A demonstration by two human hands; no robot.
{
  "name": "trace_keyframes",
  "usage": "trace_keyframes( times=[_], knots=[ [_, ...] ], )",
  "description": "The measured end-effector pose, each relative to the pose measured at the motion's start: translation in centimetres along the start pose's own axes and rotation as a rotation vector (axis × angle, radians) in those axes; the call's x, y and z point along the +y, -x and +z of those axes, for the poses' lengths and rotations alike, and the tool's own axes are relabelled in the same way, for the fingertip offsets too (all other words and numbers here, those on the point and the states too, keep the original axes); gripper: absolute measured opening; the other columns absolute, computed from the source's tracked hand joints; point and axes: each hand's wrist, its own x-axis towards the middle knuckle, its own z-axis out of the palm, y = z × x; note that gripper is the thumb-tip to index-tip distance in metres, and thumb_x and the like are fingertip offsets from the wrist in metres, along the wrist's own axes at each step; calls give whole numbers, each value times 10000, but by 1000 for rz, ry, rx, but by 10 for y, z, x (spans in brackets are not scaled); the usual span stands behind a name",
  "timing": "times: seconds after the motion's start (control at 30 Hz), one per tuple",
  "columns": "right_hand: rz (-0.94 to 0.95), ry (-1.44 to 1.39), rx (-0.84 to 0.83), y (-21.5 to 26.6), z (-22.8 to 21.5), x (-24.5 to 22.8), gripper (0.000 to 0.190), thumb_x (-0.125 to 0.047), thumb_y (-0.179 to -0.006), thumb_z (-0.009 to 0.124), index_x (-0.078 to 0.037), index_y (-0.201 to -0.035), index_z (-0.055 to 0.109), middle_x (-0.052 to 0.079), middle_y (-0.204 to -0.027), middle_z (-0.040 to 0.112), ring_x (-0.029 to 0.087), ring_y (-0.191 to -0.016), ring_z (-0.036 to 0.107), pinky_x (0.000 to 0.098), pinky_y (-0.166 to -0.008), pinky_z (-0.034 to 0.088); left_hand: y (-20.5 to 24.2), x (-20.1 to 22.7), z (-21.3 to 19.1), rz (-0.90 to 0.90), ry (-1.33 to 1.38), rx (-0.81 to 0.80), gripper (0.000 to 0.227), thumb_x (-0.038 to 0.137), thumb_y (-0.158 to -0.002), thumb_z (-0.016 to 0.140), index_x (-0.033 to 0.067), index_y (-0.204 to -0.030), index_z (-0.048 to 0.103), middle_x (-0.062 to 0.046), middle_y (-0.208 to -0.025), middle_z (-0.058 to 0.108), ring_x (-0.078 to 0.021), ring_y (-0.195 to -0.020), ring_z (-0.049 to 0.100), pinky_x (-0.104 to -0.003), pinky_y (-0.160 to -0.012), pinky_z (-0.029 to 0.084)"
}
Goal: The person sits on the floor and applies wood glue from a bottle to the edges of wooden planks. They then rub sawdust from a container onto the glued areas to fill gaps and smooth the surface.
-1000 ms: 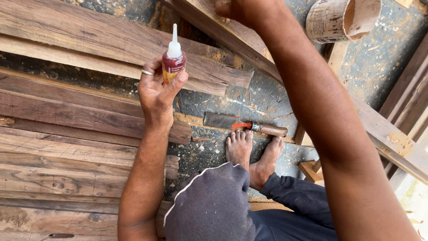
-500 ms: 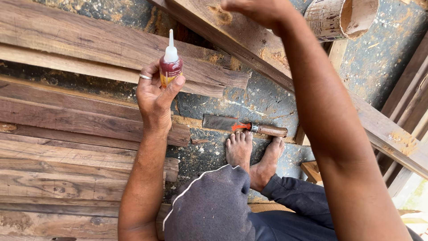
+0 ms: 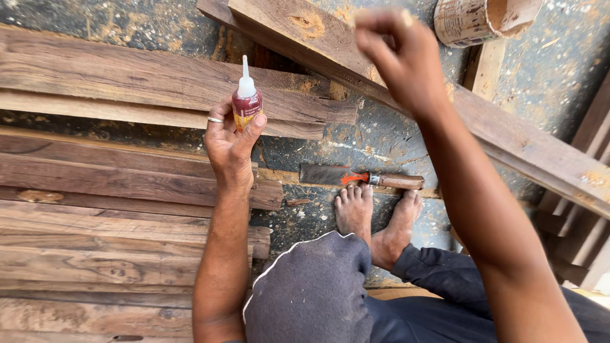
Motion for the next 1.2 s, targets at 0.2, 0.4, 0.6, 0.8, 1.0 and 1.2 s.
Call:
trace_keyframes(
  times=[0.2,0.4,0.6,0.8,1.0,1.2],
  knots=[
    [116,-237,-40,134,-29,5,141,-105,-1020,697,-38,-1144,707,77,-1109,731,121,-1032,694,288,-915,574,-6,-5,-1,112,-93,-7,485,148,-885,852,22,-1288,615,-71,-1201,663,-134,-1111,635,-289,-1044,538],
    [-6,-301,407,162,-95,100,34,7,-1161,651,-12,-1135,663,119,-1050,725,158,-979,721,286,-904,622,-16,-8,16,148,-283,51,476,220,-867,838,24,-1259,653,-75,-1096,687,-114,-898,662,-251,-775,603],
    [-70,-269,628,164,-136,166,114,104,-1142,629,18,-1203,671,148,-1099,724,191,-971,733,305,-883,646,-41,-3,38,283,-512,47,437,252,-892,865,34,-1211,660,-79,-1093,701,-114,-908,707,-242,-759,614],
    [-32,-258,638,187,-133,185,128,125,-1150,597,43,-1241,637,147,-1130,698,204,-1030,731,301,-930,631,-56,-3,45,321,-792,91,385,305,-893,873,69,-1138,692,-54,-967,743,-95,-783,704,-236,-654,599],
    [-27,-312,642,191,-129,188,92,105,-1170,597,37,-1229,616,132,-1132,688,183,-997,685,298,-943,621,-60,-3,47,411,-891,109,377,308,-901,890,66,-1126,709,-60,-997,725,-126,-857,697,-281,-712,584],
    [0,-309,640,189,-130,182,70,61,-1190,622,24,-1249,613,128,-1127,690,174,-1009,692,288,-922,606,-57,-2,50,534,-935,88,356,274,-945,891,45,-1138,700,-72,-1074,669,-149,-954,689,-305,-797,588]
  ],
)
